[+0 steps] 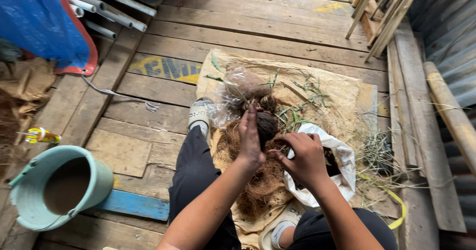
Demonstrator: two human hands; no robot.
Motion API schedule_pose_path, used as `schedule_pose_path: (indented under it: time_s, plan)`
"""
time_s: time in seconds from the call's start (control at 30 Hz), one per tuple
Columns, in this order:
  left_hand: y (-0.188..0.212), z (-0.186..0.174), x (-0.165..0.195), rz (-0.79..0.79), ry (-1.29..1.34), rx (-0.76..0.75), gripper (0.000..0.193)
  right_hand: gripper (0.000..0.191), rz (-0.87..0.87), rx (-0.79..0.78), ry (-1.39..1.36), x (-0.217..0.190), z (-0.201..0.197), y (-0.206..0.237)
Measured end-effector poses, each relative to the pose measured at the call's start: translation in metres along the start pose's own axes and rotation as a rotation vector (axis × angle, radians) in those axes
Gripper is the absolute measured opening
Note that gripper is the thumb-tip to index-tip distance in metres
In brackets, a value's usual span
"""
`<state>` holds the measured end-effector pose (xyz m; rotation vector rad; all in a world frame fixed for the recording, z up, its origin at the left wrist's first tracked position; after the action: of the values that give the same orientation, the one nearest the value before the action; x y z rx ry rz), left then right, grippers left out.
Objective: The person packs soil and coconut coir around the roots of a small plant, shaping the root ball by hand. The person repeatedly adds soil from a white sack and compresses the mixture to form a firm ball around the plant's base.
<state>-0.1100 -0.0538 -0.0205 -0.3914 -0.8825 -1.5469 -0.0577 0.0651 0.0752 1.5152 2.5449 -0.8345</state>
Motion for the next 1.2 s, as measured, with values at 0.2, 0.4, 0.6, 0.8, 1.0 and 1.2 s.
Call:
schedule_pose_path:
  time_s: [0.2, 0.4, 0.6, 0.8, 1.0, 1.2]
  plan:
    - [0.003, 0.006, 0.005, 0.120, -0.087, -0.049, 0.074, 0.020, 0.178, -0.075, -0.052, 0.012, 0.008, 0.001]
    - [0.007, 0.000, 0.001, 0.126, -0.086, 0.003, 0.086, 0.013, 0.121, 0.017, -0.161, -0.002, -0.005, 0.001]
    - [0.011, 0.001, -0.008, 0.110, -0.046, -0.007, 0.092, 0.014, 0.101, 0.116, -0.138, -0.007, -0.016, 0.005]
    - [0.007, -0.009, -0.008, 0.119, -0.118, 0.130, 0.108, 0.015, 0.145, 0.103, -0.117, 0.001, -0.017, 0.007]
    - [0.004, -0.006, -0.004, 0.047, 0.030, 0.090, 0.109, 0.020, 0.267, 0.082, -0.103, 0.027, -0.025, 0.010]
    - [-0.002, -0.010, 0.006, 0.097, 0.065, 0.088, 0.122, 0.032, 0.211, 0.004, -0.153, 0.029, -0.023, 0.005]
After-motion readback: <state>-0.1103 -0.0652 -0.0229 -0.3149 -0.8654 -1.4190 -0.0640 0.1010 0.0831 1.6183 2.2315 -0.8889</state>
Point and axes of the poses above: each hand's wrist, its own y-axis away from the middle knuckle, its own z-axis out of the palm, x = y × z, the point moved 9 cm from there along -y, towards the middle knuckle, and after that the axes turned 2 degrees about -y, right-handed, at the moved point
